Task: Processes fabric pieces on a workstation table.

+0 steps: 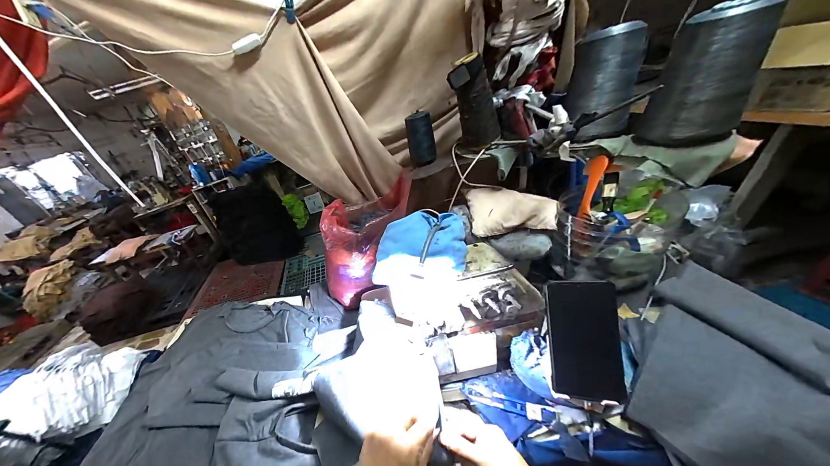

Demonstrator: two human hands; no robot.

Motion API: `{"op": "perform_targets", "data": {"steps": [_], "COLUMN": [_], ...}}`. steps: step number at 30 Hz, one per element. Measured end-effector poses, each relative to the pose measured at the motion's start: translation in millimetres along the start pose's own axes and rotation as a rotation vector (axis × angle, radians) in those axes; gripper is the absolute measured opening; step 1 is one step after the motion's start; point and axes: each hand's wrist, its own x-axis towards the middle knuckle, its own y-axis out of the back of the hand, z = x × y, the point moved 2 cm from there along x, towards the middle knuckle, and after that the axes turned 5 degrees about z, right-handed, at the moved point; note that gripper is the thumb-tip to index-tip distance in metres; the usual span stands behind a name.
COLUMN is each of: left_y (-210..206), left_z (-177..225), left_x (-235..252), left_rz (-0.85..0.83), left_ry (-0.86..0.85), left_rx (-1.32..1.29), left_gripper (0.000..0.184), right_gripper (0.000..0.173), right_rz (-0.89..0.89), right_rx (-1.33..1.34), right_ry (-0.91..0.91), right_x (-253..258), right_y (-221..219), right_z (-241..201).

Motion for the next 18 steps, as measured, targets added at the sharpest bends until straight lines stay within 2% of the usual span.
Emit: {"op": "perform_targets", "data": {"steps": [4,11,14,16,17,18], "left_y": [-19,-27,-33,-39,-39,-34], "left_z": [-3,2,-1,-6,-9,-13], "left_x": [21,33,53,69,77,88], "left_rz": [0.070,0.081,0.074,-0.004,-0.110,-0.295], "left_ry": [0.094,0.187,0.232,0.320,0.406,0.529], "left_rx": [0.134,0.182,0.213,0.170,0.135,0.091], "left_gripper": [0.020,0.017,0.015,0.017,0.023,0.032], "right_gripper": [0.016,0.015,0.017,0.016,0.015,0.014], "right_rz": [0.057,0.107,0.124,0.139,0.154,0.165], "right_rx": [-0.036,-0.065,-0.102,-0.153,-0.158,-0.159], "right_ry": [0.015,0.034,0.054,0.080,0.085,0.073], "right_x": [23,29,38,44,46,47], "right_y": [-5,-5,-6,-8,-10,-11], "right_z": [-14,-24,-28,-32,-35,-39]}}
